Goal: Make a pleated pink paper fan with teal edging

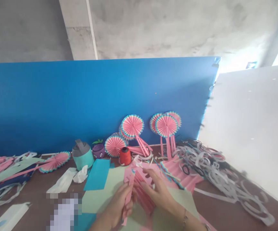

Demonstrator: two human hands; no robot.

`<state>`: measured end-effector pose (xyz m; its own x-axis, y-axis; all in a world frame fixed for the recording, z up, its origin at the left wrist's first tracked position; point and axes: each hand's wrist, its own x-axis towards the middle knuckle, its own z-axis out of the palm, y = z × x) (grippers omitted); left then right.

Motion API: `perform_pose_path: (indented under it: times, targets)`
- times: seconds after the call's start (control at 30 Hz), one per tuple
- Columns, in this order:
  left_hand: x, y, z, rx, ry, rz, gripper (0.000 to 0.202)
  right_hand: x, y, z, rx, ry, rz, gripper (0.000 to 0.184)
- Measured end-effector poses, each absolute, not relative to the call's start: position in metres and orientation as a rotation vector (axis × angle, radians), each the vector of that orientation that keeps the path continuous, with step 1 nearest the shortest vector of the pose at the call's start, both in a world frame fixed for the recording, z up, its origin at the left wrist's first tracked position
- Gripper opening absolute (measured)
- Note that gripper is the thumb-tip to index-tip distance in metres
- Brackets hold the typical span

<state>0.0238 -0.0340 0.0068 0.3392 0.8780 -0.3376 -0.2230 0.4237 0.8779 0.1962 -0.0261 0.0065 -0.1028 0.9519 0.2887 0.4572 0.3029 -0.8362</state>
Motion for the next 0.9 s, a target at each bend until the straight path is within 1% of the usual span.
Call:
perform_pose_path:
  times: [0.07, 0.1, 0.13, 0.17, 0.27, 0.3, 0.4, 0.47, 0.6, 0.77, 0.9]
  targets:
    - [0.027, -0.039, 0.010, 0.897, 0.891, 0.810, 0.047, 0.193, -0.028, 0.007, -1.184, -1.622, 0.947, 0.064]
    - [0.030, -0.042, 0.011, 0.936, 0.859, 0.786, 0.052, 0.191, -0.030, 0.008, -1.133, -1.581, 1.060, 0.070]
    - [0.032, -0.044, 0.011, 0.979, 0.826, 0.757, 0.055, 0.189, -0.031, 0.009, -1.081, -1.546, 1.159, 0.072]
    - [0.035, -0.046, 0.010, 1.020, 0.794, 0.724, 0.058, 0.187, -0.032, 0.009, -1.037, -1.518, 1.242, 0.069]
    - [0.039, -0.047, 0.006, 1.076, 0.738, 0.647, 0.062, 0.185, -0.032, 0.012, -0.970, -1.436, 1.395, 0.046]
    - [0.039, -0.046, 0.005, 1.091, 0.742, 0.632, 0.061, 0.185, -0.031, 0.013, -0.955, -1.400, 1.417, 0.042]
    - [0.037, -0.042, 0.004, 1.173, 0.827, 0.648, 0.054, 0.186, -0.028, 0.016, -0.936, -1.273, 1.381, 0.040]
    - [0.034, -0.038, 0.004, 1.229, 0.873, 0.701, 0.049, 0.188, -0.027, 0.018, -0.967, -1.202, 1.314, 0.036]
    - [0.027, -0.027, 0.001, 1.224, 0.912, 0.800, 0.049, 0.195, -0.025, 0.022, -1.026, -1.081, 1.228, 0.027]
    - [0.020, -0.018, -0.002, 1.094, 1.043, 0.918, 0.047, 0.202, -0.018, 0.017, -1.051, -0.942, 1.141, 0.036]
    - [0.017, -0.017, 0.000, 1.008, 1.128, 0.937, 0.045, 0.203, -0.015, 0.014, -1.044, -0.857, 1.118, 0.043]
